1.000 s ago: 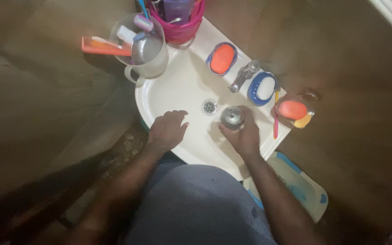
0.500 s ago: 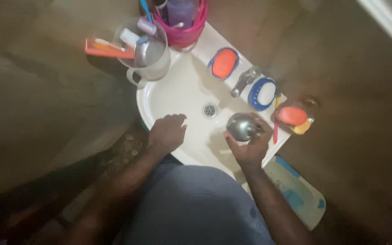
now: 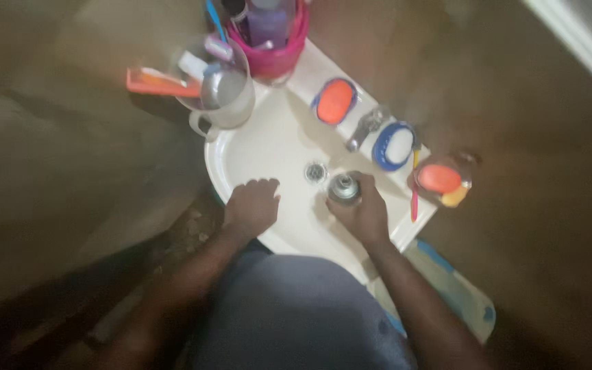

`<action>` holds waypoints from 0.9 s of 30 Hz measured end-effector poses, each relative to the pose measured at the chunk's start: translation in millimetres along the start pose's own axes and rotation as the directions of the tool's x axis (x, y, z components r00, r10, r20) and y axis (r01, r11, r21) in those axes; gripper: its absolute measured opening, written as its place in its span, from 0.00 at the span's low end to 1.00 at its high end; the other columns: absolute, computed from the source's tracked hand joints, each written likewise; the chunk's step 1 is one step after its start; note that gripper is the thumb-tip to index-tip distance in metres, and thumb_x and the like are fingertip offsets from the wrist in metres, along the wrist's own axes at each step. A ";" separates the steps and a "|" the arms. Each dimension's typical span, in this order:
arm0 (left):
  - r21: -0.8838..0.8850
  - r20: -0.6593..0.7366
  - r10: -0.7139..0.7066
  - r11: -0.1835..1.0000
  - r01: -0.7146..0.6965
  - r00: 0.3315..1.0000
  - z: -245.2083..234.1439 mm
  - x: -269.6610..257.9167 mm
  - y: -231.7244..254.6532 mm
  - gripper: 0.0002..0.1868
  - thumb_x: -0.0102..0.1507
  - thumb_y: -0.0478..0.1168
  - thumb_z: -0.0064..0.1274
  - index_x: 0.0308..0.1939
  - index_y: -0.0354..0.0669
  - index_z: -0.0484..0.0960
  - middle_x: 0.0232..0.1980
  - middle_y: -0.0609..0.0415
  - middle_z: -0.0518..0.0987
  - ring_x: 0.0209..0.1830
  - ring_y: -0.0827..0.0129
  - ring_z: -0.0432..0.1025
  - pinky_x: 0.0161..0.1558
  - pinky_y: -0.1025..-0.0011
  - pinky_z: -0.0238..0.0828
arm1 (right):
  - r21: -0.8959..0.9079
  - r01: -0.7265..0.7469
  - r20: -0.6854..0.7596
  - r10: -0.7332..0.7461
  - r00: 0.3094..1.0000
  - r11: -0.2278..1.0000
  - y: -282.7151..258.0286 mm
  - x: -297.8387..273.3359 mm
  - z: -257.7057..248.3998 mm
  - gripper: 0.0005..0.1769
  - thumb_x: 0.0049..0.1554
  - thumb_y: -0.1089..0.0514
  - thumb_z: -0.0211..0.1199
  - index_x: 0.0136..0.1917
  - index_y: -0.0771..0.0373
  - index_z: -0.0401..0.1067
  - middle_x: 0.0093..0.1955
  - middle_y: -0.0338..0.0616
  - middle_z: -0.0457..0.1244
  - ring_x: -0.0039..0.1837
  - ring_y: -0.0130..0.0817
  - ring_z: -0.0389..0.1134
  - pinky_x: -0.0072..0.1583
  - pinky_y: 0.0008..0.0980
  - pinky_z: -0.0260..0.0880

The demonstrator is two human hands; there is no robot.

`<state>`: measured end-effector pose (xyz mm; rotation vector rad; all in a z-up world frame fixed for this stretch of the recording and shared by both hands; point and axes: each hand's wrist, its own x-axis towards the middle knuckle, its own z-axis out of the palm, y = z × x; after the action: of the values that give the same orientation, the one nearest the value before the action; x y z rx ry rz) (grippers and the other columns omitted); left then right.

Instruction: The person holds a small cylindrical container over a bathroom sink and repeatedly rubs its bottom surface with a finger. The person then rinses the container under running water and briefly picks up a toothbrush before the clip ends.

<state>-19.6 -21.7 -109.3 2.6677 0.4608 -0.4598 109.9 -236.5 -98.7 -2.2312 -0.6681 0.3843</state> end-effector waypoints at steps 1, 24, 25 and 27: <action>0.004 -0.011 -0.007 1.000 0.007 1.000 -2.7 6.5 -3.6 0.17 0.68 0.48 0.45 0.56 0.45 0.75 0.48 0.49 0.79 0.51 0.56 0.73 0.53 0.54 0.68 | 0.089 0.180 -0.104 -0.171 0.980 0.980 -0.9 6.5 -0.6 0.40 0.50 0.50 0.79 0.67 0.64 0.60 0.63 0.53 0.64 0.64 0.41 0.69 0.64 0.38 0.71; -0.023 0.079 -0.047 0.999 0.049 0.996 -11.7 -5.1 2.4 0.15 0.69 0.48 0.44 0.52 0.43 0.77 0.45 0.49 0.80 0.49 0.57 0.74 0.53 0.56 0.70 | -0.292 0.121 0.140 -0.083 0.987 0.949 -1.9 12.9 12.4 0.35 0.46 0.49 0.79 0.62 0.66 0.69 0.56 0.58 0.66 0.60 0.56 0.68 0.61 0.46 0.67; -0.019 0.064 -0.029 0.999 0.031 0.997 -13.9 -4.4 3.2 0.15 0.69 0.47 0.44 0.52 0.43 0.77 0.45 0.48 0.79 0.48 0.57 0.75 0.53 0.55 0.70 | -0.294 0.136 0.137 -0.099 0.986 0.946 -3.1 14.7 8.4 0.36 0.45 0.50 0.79 0.62 0.66 0.70 0.56 0.57 0.66 0.59 0.56 0.68 0.60 0.46 0.67; -0.010 0.034 0.000 1.000 0.000 0.999 -14.2 -3.3 1.9 0.15 0.69 0.47 0.44 0.53 0.43 0.76 0.44 0.48 0.79 0.47 0.57 0.75 0.52 0.54 0.69 | -0.295 0.171 0.136 -0.136 0.981 0.940 -6.4 15.7 4.1 0.37 0.42 0.52 0.79 0.62 0.67 0.71 0.57 0.57 0.67 0.58 0.57 0.67 0.59 0.47 0.66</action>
<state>-18.3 -18.0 -95.1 2.6460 0.4519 -0.5011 118.7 -221.4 -97.7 -2.4384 -1.0159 0.3498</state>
